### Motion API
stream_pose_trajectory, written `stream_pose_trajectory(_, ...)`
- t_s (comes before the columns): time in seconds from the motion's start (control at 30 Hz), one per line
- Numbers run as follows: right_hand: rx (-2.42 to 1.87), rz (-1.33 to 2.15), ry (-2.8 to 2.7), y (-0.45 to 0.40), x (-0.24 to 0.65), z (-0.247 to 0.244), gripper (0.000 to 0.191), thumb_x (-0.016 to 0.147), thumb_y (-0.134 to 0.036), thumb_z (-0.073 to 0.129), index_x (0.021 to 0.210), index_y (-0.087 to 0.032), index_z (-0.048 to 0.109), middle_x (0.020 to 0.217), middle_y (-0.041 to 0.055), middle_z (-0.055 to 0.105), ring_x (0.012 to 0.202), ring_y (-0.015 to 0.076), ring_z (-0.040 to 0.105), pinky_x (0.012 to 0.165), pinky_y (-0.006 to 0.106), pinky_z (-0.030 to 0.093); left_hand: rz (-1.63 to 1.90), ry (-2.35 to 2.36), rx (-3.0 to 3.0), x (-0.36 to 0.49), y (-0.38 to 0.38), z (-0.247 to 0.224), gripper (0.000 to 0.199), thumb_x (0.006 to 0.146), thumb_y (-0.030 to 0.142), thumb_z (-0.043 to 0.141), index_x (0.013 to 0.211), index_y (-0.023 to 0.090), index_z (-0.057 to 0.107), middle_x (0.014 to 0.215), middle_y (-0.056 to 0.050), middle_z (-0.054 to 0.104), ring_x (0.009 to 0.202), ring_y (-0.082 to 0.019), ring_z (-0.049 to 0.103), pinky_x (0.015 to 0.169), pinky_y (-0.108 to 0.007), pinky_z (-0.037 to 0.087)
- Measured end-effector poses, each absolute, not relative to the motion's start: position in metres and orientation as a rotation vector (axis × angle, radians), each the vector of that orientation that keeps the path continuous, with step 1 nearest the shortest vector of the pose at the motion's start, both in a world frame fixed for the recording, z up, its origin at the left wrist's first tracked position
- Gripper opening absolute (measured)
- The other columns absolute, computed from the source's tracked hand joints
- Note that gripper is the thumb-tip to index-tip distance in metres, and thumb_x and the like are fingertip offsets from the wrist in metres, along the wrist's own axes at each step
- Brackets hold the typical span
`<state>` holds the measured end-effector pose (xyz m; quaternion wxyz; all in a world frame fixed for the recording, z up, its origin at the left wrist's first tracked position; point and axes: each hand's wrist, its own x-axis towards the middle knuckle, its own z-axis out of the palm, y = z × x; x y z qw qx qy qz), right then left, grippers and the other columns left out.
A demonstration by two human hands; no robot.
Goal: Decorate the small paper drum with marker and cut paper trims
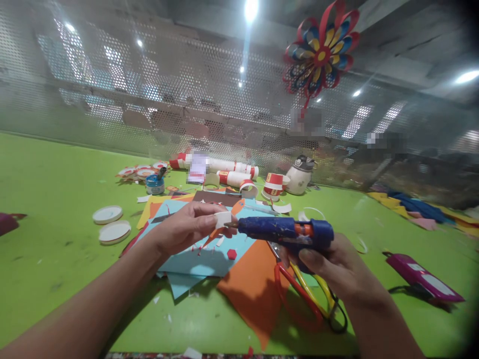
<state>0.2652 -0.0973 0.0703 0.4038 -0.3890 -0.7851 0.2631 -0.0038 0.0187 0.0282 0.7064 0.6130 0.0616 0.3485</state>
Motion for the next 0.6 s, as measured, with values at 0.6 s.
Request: stream_pose_trajectory(0.6,-1.340,0.033,-1.660,-0.081,0.337,0.092,0.030,0.071,-0.037,0.080,0.094,-0.020,0.071,0.083,0.0021,0.065,0.071,0.0178,0.061,0.063,0.029,0.050,0.737,0.478,1.548,-0.002,0.022,0.032,0.032,0.070,0.049,0.079,0.089,0.023,0.077,0.090,-0.005,0.071,0.086,-0.019,0.064,0.079,-0.028,0.049)
